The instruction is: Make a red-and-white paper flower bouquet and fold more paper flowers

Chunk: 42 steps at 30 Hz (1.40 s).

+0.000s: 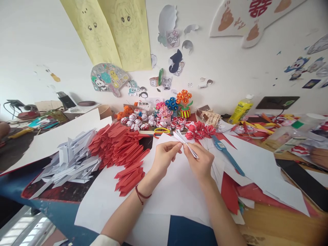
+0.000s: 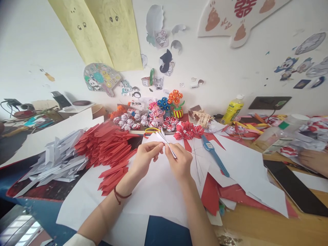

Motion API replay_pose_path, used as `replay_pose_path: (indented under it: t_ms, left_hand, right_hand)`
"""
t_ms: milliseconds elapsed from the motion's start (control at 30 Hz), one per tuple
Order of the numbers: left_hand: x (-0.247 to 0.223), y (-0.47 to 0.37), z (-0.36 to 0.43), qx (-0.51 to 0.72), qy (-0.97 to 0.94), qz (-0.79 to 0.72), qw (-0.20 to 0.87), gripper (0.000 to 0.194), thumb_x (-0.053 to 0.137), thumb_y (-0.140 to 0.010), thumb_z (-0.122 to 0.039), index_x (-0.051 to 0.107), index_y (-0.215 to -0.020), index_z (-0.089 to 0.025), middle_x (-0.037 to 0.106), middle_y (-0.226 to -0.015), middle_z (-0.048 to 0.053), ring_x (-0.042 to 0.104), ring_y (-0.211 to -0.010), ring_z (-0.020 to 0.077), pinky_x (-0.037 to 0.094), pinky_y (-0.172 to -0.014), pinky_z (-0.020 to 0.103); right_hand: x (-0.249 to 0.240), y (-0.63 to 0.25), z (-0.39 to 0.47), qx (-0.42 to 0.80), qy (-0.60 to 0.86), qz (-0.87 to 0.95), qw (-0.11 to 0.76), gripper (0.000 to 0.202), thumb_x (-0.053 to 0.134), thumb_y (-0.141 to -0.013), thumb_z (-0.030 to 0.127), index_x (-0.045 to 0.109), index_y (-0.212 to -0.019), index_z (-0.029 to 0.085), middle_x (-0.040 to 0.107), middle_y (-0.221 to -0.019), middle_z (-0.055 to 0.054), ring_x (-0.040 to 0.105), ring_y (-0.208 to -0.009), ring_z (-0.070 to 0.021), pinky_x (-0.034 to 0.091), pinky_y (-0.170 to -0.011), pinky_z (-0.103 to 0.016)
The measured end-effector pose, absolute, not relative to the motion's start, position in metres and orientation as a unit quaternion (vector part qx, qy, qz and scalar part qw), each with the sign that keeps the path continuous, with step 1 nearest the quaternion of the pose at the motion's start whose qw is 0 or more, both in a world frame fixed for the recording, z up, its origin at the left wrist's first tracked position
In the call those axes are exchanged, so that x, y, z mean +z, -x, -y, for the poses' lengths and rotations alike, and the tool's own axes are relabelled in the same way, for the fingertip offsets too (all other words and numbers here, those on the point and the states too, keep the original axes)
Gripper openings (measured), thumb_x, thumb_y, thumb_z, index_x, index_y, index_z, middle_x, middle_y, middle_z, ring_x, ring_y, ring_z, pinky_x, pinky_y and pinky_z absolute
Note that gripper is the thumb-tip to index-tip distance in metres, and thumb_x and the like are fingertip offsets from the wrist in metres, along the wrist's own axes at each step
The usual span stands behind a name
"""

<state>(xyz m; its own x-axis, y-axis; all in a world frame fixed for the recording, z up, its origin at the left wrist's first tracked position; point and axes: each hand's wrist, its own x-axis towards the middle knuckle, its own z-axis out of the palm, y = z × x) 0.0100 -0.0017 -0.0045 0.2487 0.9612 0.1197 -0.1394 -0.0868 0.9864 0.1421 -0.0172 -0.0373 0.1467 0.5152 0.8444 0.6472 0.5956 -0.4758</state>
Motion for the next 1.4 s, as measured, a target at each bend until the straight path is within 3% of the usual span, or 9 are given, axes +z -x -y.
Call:
replay_pose_path:
  t_ms: [267, 500, 800, 1200, 1400]
  left_hand:
    - [-0.007, -0.012, 0.003, 0.491, -0.469, -0.342, 0.650, 0.030, 0.071, -0.078, -0.040, 0.067, -0.077, -0.010, 0.051, -0.062, -0.002, 0.026, -0.046, 0.0016, 0.015, -0.045, 0.022]
    - [-0.009, -0.011, 0.000, 0.483, -0.445, -0.350, 0.668, 0.032, 0.075, -0.074, -0.040, 0.070, -0.084, -0.009, 0.050, -0.063, -0.002, 0.023, -0.046, 0.0014, 0.011, -0.046, 0.023]
    - [-0.011, -0.013, 0.001, 0.497, -0.468, -0.345, 0.644, 0.036, 0.072, -0.075, -0.043, 0.063, -0.065, -0.010, 0.047, -0.057, -0.003, 0.024, -0.043, 0.0009, 0.013, -0.044, 0.023]
    - [-0.010, -0.014, 0.004, 0.524, -0.459, -0.363, 0.619, 0.036, 0.073, -0.072, -0.045, 0.067, -0.076, -0.010, 0.052, -0.058, -0.002, 0.028, -0.042, 0.0009, 0.016, -0.042, 0.020]
    - [-0.012, -0.016, 0.005, 0.518, -0.471, -0.354, 0.620, 0.035, 0.071, -0.076, -0.045, 0.064, -0.076, -0.010, 0.056, -0.060, -0.001, 0.032, -0.041, 0.0013, 0.021, -0.041, 0.019]
  right_hand:
    - [-0.042, -0.142, 0.013, -0.111, 0.458, 0.660, 0.585, 0.012, 0.058, -0.089, 0.014, 0.065, -0.079, 0.016, 0.053, -0.061, 0.001, 0.044, -0.054, -0.0091, 0.036, -0.054, -0.023]
    - [-0.045, -0.142, 0.012, -0.123, 0.469, 0.662, 0.571, 0.011, 0.058, -0.090, 0.015, 0.069, -0.089, 0.014, 0.058, -0.064, -0.001, 0.049, -0.055, -0.0096, 0.039, -0.056, -0.024]
    - [-0.040, -0.142, 0.014, -0.065, 0.465, 0.640, 0.608, 0.012, 0.060, -0.089, 0.019, 0.071, -0.087, 0.015, 0.059, -0.062, 0.000, 0.048, -0.053, -0.0094, 0.040, -0.054, -0.023]
    - [-0.033, -0.141, 0.017, 0.038, 0.459, 0.647, 0.608, 0.016, 0.059, -0.087, 0.022, 0.069, -0.077, 0.017, 0.057, -0.062, 0.000, 0.049, -0.057, -0.0113, 0.038, -0.055, -0.025]
    - [-0.030, -0.141, 0.021, 0.077, 0.468, 0.626, 0.619, 0.020, 0.059, -0.087, 0.023, 0.066, -0.069, 0.016, 0.048, -0.058, 0.002, 0.039, -0.054, -0.0097, 0.031, -0.052, -0.025]
